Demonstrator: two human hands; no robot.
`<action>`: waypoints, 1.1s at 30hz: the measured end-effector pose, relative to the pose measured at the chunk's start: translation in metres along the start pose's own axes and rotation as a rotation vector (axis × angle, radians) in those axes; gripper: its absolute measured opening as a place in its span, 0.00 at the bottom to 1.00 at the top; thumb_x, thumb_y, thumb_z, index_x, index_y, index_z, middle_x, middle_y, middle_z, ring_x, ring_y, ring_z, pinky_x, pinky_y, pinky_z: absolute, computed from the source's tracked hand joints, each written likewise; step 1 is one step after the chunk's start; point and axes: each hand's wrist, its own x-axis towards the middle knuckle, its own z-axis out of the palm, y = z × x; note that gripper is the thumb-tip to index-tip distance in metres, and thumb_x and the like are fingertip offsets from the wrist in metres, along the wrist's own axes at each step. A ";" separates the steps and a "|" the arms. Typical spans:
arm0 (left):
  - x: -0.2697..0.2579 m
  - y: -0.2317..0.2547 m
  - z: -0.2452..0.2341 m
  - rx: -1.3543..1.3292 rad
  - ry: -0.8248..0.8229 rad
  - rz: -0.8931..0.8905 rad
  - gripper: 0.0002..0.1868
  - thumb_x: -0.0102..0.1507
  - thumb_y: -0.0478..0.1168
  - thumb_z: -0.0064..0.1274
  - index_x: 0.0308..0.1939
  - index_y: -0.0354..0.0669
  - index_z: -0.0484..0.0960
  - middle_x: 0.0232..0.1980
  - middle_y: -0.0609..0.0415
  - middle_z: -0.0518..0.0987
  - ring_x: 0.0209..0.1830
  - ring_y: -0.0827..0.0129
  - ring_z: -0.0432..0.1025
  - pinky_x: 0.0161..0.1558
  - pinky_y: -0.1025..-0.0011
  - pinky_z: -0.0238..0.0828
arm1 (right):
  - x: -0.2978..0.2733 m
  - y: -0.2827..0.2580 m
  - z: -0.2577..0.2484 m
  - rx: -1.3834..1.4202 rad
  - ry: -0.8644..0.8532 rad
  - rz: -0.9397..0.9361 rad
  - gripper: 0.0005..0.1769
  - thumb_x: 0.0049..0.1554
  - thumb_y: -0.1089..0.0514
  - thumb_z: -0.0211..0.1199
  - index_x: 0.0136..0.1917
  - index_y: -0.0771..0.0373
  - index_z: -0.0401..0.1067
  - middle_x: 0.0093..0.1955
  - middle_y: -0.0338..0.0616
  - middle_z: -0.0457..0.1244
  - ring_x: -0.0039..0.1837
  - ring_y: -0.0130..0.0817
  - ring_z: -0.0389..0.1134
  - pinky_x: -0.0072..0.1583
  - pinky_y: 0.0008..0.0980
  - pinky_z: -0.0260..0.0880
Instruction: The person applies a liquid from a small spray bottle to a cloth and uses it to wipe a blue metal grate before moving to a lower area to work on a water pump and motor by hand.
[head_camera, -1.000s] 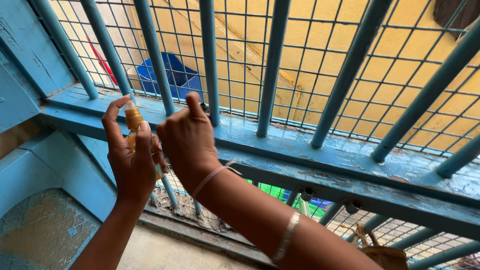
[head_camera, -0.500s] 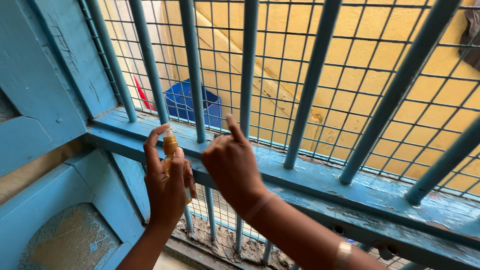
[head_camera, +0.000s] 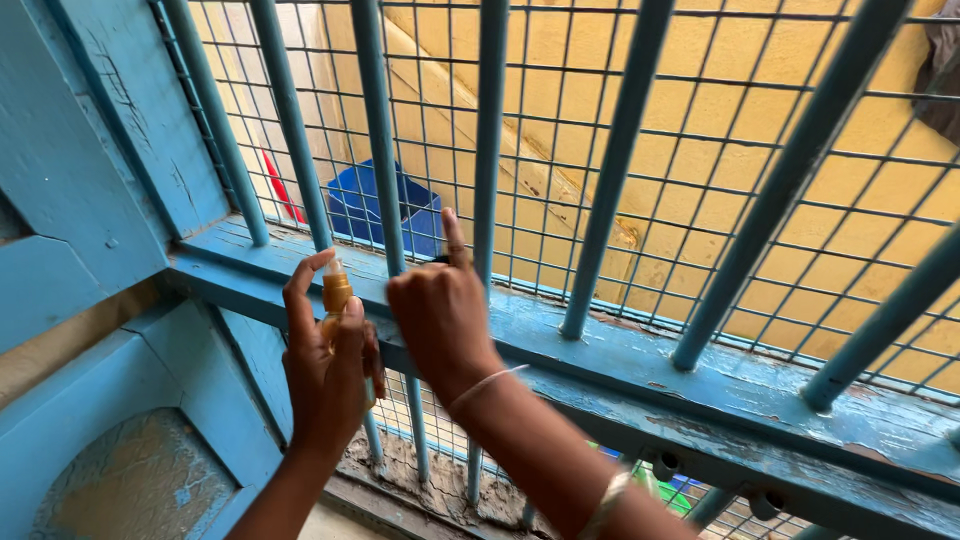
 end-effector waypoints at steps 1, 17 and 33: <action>0.002 0.001 0.000 0.000 -0.001 0.000 0.26 0.70 0.46 0.40 0.73 0.52 0.59 0.23 0.61 0.72 0.17 0.80 0.68 0.18 0.77 0.69 | 0.000 -0.004 -0.003 0.061 -0.053 0.046 0.20 0.59 0.70 0.58 0.26 0.60 0.69 0.25 0.41 0.65 0.29 0.30 0.68 0.82 0.49 0.41; 0.053 0.063 0.040 0.620 -0.665 -0.015 0.30 0.68 0.47 0.42 0.73 0.72 0.53 0.35 0.42 0.85 0.31 0.51 0.84 0.39 0.49 0.83 | -0.159 0.065 -0.046 0.286 0.181 0.219 0.21 0.48 0.71 0.66 0.53 0.54 0.80 0.57 0.43 0.71 0.60 0.37 0.74 0.76 0.47 0.52; 0.046 0.051 0.055 0.735 -0.468 0.027 0.26 0.70 0.46 0.41 0.71 0.63 0.54 0.37 0.36 0.84 0.40 0.41 0.81 0.43 0.47 0.81 | -0.165 0.059 -0.042 0.263 0.156 0.240 0.23 0.46 0.71 0.67 0.56 0.57 0.79 0.59 0.47 0.70 0.63 0.39 0.70 0.76 0.49 0.51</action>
